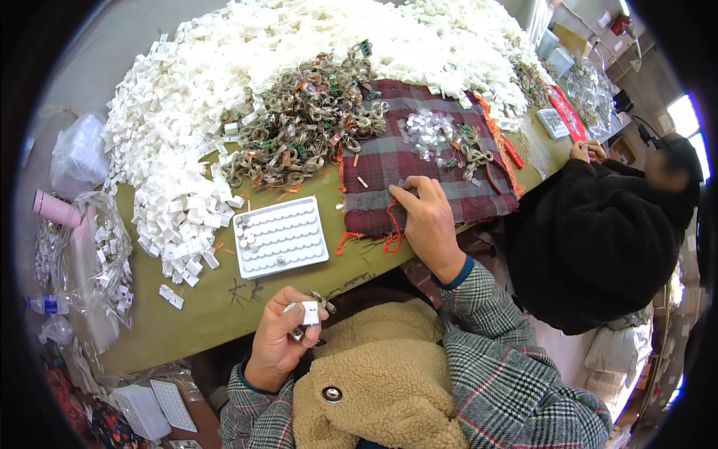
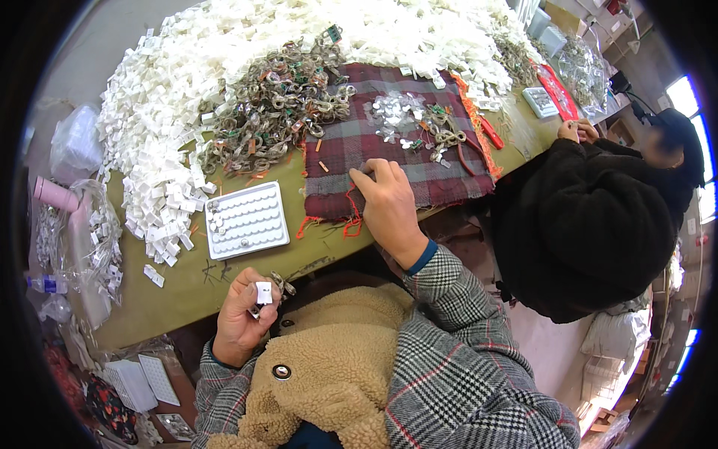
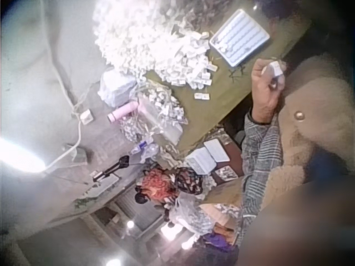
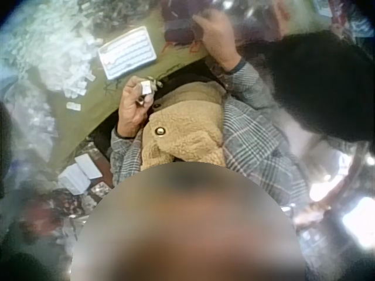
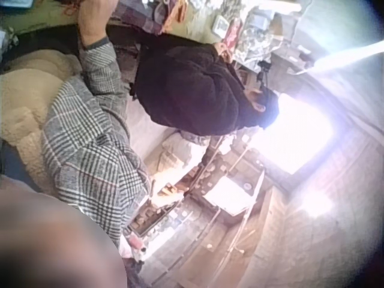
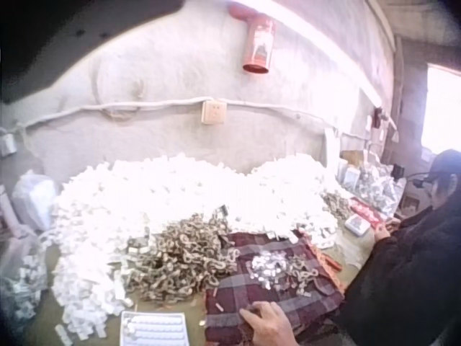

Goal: The person repeatedly picks small white plastic housings and metal contacts from piles on a table, inserts the contacts into the housings, and places the assembled units into a white tray. The person also occasionally picks up and sets down small wire pieces during the process.

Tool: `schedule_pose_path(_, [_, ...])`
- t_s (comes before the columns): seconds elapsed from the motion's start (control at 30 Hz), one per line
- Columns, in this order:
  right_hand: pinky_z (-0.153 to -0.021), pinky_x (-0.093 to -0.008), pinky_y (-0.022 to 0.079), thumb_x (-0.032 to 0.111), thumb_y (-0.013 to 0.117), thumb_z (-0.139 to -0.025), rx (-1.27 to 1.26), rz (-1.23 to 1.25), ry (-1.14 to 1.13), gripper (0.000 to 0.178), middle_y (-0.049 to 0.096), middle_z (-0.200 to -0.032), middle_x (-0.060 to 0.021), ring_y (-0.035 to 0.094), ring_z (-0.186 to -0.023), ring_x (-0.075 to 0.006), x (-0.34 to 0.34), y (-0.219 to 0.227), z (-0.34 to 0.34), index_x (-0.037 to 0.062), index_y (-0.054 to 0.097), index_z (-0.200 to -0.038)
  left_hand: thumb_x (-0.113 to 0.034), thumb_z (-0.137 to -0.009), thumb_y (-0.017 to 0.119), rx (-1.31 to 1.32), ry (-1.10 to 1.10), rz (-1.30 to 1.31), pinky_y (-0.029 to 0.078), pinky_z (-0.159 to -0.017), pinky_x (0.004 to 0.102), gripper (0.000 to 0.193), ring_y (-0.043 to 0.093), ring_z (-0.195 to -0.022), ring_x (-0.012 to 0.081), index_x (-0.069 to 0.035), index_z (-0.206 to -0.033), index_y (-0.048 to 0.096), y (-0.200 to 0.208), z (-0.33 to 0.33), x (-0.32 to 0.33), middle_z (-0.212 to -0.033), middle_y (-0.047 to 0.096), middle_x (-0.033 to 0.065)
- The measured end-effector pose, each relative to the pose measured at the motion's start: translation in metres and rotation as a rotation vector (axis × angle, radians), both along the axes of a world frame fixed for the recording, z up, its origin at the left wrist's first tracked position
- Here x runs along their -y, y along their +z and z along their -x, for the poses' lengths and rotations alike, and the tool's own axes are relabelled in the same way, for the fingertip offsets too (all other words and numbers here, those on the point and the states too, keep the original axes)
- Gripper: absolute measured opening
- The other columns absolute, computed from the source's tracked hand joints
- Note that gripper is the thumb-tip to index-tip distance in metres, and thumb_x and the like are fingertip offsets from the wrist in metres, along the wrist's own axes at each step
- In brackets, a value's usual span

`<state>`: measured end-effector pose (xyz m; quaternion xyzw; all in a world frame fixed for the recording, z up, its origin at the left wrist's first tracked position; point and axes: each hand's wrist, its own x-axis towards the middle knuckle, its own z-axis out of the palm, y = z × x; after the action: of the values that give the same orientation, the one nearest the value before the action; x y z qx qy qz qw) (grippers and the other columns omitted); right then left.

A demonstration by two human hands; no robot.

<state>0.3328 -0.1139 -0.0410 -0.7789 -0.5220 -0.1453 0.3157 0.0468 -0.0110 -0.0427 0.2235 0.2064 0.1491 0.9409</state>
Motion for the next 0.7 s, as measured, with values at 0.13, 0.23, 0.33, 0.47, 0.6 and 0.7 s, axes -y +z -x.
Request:
schedule_pose_path(0.13, [-0.083,-0.039,0.053,-0.012,0.058,-0.076,-0.146,-0.138,0.065,0.024,0.063,-0.109,-0.0184,0.064,-0.096,-0.0325,0.016,-0.006,-0.003,-0.0024,0.068,-0.096,-0.017,-0.093,0.07,-0.005,0.003,0.003,0.056,-0.052,0.0233,0.018,0.068,-0.065,0.017,-0.004,-0.1,0.059,0.0,0.0,0.001,-0.089,0.07,0.0195])
schedule_pose_path(0.23, [-0.08,-0.0373,0.055,-0.015,0.056,-0.08,-0.257,-0.198,0.066,0.019,0.063,-0.115,-0.0205,0.067,-0.095,-0.0333,0.022,-0.003,-0.011,-0.0036,0.065,-0.092,-0.016,-0.093,0.07,0.018,0.005,0.007,0.057,-0.054,0.0229,0.018,0.068,-0.066,0.0168,-0.004,-0.1,0.059,0.0,0.0,0.001,-0.09,0.07,0.0196])
schedule_pose_path(0.33, [-0.076,-0.035,0.054,-0.012,0.058,-0.083,-0.402,-0.25,0.018,0.012,0.063,-0.108,-0.0187,0.067,-0.088,-0.0315,0.019,0.002,-0.016,-0.0037,0.064,-0.09,-0.016,-0.093,0.07,0.009,0.01,-0.003,0.056,-0.053,0.0231,0.019,0.068,-0.066,0.0169,-0.003,-0.1,0.059,0.001,-0.001,0.001,-0.09,0.07,0.0199])
schedule_pose_path(0.47, [-0.072,-0.0353,0.052,-0.009,0.063,-0.083,-0.388,-0.196,0.019,0.009,0.062,-0.097,-0.0159,0.065,-0.082,-0.0312,0.009,0.012,-0.018,-0.0045,0.065,-0.091,-0.017,-0.093,0.07,0.005,0.005,0.006,0.054,-0.051,0.0236,0.02,0.068,-0.065,0.018,-0.003,-0.1,0.059,0.001,-0.001,0.0,-0.089,0.07,0.0202])
schedule_pose_path(0.6, [-0.072,-0.0355,0.051,-0.004,0.067,-0.083,-0.379,-0.1,0.061,0.009,0.063,-0.09,-0.0146,0.064,-0.081,-0.0309,0.012,0.026,-0.019,-0.0044,0.067,-0.092,-0.017,-0.092,0.071,-0.007,0.008,0.017,0.052,-0.049,0.0238,0.021,0.067,-0.063,0.0187,-0.003,-0.1,0.059,0.001,-0.001,-0.001,-0.089,0.07,0.0205])
schedule_pose_path(0.7, [-0.071,-0.036,0.051,-0.002,0.068,-0.083,-0.422,0.0,0.083,0.01,0.062,-0.087,-0.0147,0.064,-0.08,-0.0311,0.022,0.032,-0.018,-0.0037,0.069,-0.093,-0.018,-0.092,0.071,-0.004,-0.004,0.011,0.052,-0.049,0.0237,0.021,0.067,-0.062,0.0187,-0.003,-0.099,0.058,0.0,-0.002,-0.002,-0.089,0.07,0.0205])
